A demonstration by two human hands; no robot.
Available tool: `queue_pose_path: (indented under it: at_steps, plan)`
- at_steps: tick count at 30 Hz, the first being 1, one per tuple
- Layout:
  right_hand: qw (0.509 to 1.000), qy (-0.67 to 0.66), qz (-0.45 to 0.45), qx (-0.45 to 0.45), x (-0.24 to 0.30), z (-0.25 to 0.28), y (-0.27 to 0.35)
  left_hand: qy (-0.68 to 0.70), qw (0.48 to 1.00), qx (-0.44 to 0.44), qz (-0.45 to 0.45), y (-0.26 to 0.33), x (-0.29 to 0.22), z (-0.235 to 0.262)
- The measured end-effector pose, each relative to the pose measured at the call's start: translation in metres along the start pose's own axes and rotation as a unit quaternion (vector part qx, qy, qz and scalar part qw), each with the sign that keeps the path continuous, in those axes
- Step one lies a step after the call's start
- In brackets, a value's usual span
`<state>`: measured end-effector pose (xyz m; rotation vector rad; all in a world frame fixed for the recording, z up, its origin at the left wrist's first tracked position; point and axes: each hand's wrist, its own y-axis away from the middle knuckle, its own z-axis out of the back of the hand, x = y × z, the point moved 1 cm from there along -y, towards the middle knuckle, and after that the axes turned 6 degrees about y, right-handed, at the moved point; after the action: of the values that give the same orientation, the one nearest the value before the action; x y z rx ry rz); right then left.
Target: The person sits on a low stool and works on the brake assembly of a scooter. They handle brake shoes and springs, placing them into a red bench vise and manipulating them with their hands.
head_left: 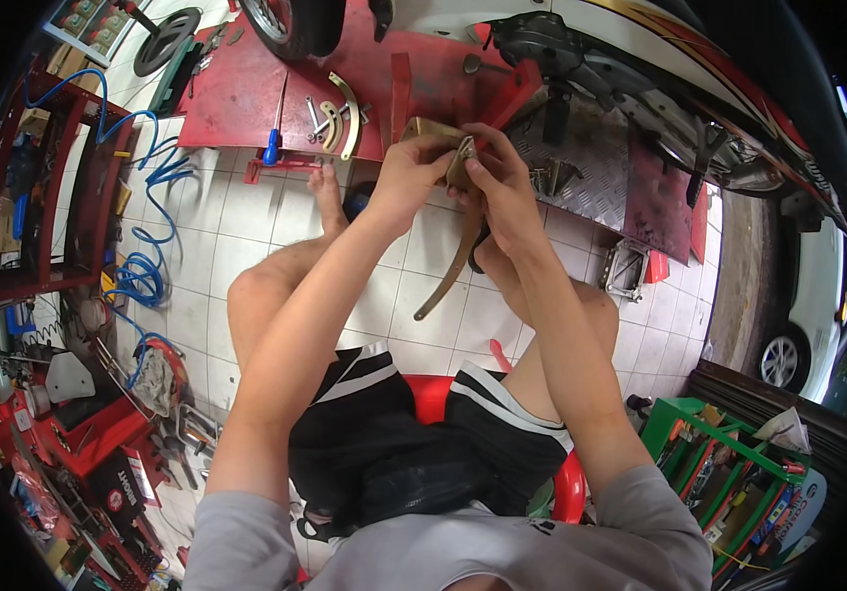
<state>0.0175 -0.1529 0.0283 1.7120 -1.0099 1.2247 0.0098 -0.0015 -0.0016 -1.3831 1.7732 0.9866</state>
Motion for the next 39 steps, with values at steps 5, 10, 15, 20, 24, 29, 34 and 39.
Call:
queue_pose_path:
  at_steps: [5,10,15,20,24,29,34,39]
  plan:
    - [1.0,-0.014,-0.005,0.007,0.0,0.001,0.0,0.105,0.989,0.019,0.098,0.004,-0.004,-0.003]
    - [1.0,0.021,0.014,0.016,-0.003,0.002,0.0,0.165,0.969,0.015,0.182,0.0,-0.008,0.009]
    - [0.996,0.04,0.01,0.076,-0.002,0.007,0.004,0.168,0.955,0.089,0.229,0.004,-0.019,0.009]
    - [0.992,0.078,0.03,0.092,0.006,0.011,0.011,0.145,0.956,0.106,0.232,0.007,-0.024,0.006]
    - [0.995,0.068,0.008,0.066,0.007,0.014,0.012,0.155,0.96,0.075,0.22,0.01,-0.021,-0.001]
    - [0.994,0.086,-0.023,0.06,0.016,0.007,0.016,0.137,0.96,0.091,0.227,0.007,-0.017,0.007]
    - [0.995,0.059,-0.022,0.082,0.017,0.003,0.018,0.12,0.962,0.103,0.225,0.008,-0.015,0.011]
    - [0.996,0.064,-0.017,0.068,0.019,0.001,0.018,0.104,0.965,0.101,0.219,0.01,-0.022,0.01]
